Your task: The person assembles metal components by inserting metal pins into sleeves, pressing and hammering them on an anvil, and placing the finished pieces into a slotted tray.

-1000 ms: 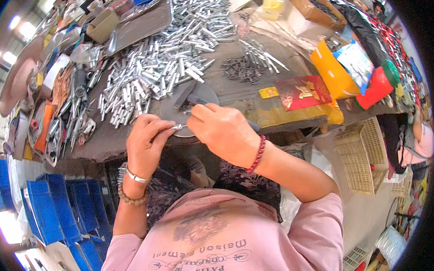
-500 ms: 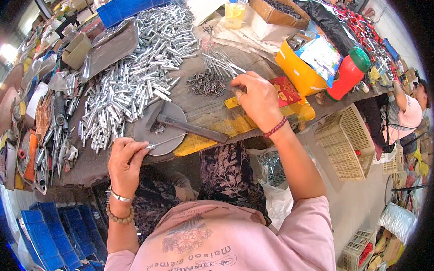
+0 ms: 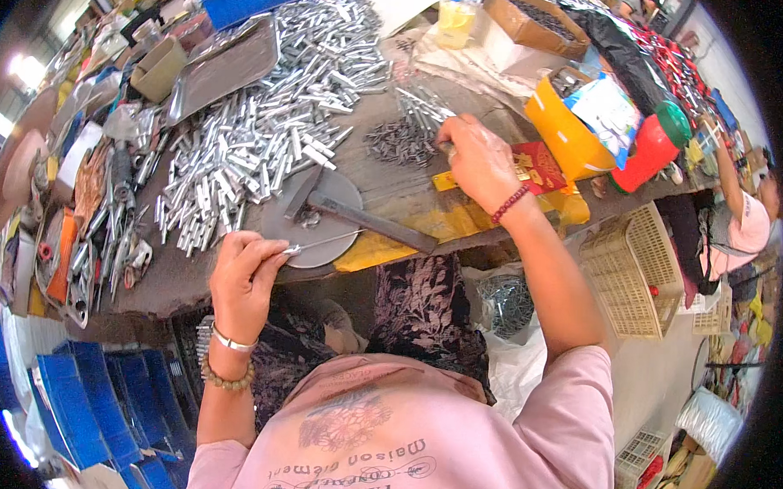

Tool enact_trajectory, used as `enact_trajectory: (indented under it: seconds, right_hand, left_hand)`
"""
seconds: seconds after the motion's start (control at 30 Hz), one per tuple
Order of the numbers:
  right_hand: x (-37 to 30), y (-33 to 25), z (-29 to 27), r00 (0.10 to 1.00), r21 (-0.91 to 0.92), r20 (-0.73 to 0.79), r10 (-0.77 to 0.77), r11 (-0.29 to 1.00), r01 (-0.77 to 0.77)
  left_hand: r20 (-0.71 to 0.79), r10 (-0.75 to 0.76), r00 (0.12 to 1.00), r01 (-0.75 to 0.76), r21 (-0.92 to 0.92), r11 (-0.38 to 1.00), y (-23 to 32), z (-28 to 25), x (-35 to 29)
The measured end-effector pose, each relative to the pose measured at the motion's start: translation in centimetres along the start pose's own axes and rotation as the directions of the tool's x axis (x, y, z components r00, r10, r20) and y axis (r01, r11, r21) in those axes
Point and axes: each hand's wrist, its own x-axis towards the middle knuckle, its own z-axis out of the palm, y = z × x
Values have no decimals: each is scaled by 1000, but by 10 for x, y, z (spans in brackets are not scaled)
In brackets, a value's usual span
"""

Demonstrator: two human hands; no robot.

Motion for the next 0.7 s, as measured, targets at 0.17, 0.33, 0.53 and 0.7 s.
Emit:
enact_trajectory:
  seconds: [0.17, 0.33, 0.53, 0.7]
  right_hand:
    - [-2, -15, -13, 999, -133, 10, -38, 990, 39]
    - [-7, -44, -26, 997, -74, -1, -78, 994, 78]
    - [-21, -129, -32, 931, 46, 57, -360, 933, 358]
    - [-25, -171, -8, 853, 48, 115, -510, 860, 508]
  left_hand:
    - [-3, -3, 1000, 3, -15, 1000, 0, 0, 0]
    - [-4, -4, 1000, 4, 12, 1000, -1, -3, -2]
    - [18, -17, 1000, 16, 39, 999, -3, -2, -2]
    - [17, -11, 1000, 10, 74, 997, -1, -1, -2]
